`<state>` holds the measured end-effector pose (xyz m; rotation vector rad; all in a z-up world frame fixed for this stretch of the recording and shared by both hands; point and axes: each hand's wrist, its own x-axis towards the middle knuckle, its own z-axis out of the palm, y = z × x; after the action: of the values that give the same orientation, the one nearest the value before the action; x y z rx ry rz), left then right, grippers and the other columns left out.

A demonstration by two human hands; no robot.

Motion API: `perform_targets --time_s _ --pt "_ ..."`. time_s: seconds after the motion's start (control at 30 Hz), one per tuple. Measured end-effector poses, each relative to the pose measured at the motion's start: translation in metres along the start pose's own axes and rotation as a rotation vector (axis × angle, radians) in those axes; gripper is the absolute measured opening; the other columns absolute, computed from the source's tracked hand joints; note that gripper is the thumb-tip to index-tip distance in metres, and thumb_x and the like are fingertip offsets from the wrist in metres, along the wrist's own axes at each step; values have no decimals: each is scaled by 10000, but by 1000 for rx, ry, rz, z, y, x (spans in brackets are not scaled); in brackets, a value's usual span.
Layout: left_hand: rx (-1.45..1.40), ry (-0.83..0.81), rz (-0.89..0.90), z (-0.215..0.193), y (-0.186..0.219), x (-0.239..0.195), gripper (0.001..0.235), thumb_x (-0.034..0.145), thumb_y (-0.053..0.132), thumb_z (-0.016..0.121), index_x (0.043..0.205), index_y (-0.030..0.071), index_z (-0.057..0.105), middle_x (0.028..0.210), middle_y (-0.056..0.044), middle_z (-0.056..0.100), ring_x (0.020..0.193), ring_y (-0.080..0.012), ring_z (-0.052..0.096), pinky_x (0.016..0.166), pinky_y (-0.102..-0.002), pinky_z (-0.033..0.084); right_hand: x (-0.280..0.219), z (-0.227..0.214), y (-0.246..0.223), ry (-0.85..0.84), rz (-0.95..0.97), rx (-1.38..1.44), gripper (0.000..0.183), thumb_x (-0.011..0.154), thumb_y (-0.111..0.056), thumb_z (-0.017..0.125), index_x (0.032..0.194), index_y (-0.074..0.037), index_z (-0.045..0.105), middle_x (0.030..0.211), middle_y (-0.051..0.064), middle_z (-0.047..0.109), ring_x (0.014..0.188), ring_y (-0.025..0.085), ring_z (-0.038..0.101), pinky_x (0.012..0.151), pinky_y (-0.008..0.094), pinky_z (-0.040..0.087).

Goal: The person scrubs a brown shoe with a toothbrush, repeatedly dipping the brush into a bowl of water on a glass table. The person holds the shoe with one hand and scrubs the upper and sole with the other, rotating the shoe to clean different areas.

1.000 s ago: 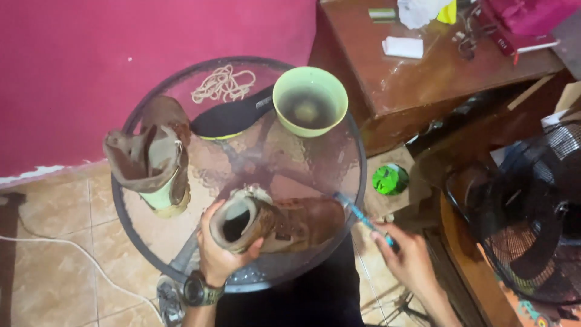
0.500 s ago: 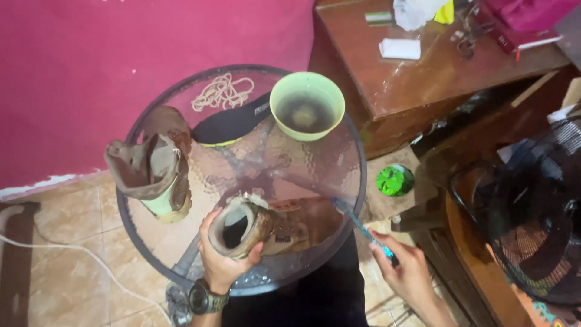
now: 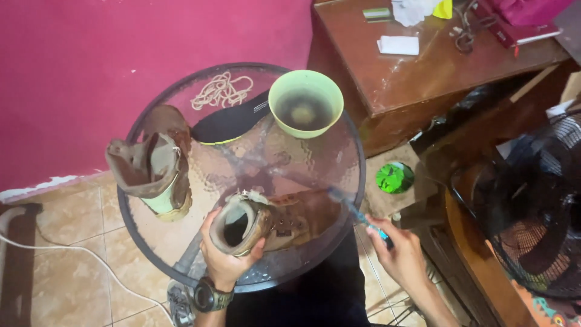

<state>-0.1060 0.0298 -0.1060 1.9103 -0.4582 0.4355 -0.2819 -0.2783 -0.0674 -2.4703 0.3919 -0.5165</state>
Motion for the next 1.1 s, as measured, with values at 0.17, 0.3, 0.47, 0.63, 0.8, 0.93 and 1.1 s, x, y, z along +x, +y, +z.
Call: perform_targets --time_s 0.17,0.3,0.47,0.63,0.8,0.93,1.1 --pt "6 15 4 -3 2 0 1038 602 548 863 1387 -12 478 1278 -197 662 1158 -317 693 1021 -388 543 0 3 0 -25 -50 -23 281 920 -221 701 1198 -190 725 686 -39 702 299 55 453 298 255 372" --pt "12 16 15 -1 -1 -4 1026 617 567 844 1392 2 480 1292 -198 657 1164 -332 692 1005 -394 554 -3 2 -8 13 -50 -123 279 888 -215 735 1166 -221 749 645 4 766 318 134 539 420 329 446" --pt "34 21 31 0 -3 -5 1034 609 569 852 1386 -6 486 1285 -191 658 1173 -330 686 1026 -401 542 3 2 -6 -54 -10 67 263 906 -195 716 1166 -185 746 908 -21 789 298 42 413 291 240 331" --pt "38 19 3 -3 1 -2 1026 609 583 847 1381 10 489 1282 -177 671 1152 -295 707 1000 -372 565 6 6 -9 -23 30 2 220 903 -250 709 1114 -200 746 1013 -34 838 290 62 445 290 259 358" --pt "46 149 210 5 -9 -11 1005 619 537 897 1334 -72 539 1217 -193 704 1038 -294 743 919 -374 619 4 11 16 -3 272 85 181 907 -243 736 1069 -187 794 691 -74 727 491 69 495 506 240 394" --pt "97 263 439 17 -13 2 1065 601 586 952 1325 -47 494 1079 -189 733 894 -269 772 764 -342 663 6 24 16 3 329 283 184 928 -217 720 1073 -149 812 579 -71 411 548 72 388 566 239 337" --pt "-10 91 510 11 12 18 835 696 481 940 1217 46 453 1278 -237 678 1184 -381 703 1052 -520 546 11 33 10 -71 359 463 183 962 -176 687 1083 -102 803 594 -77 379 571 72 382 610 238 335"
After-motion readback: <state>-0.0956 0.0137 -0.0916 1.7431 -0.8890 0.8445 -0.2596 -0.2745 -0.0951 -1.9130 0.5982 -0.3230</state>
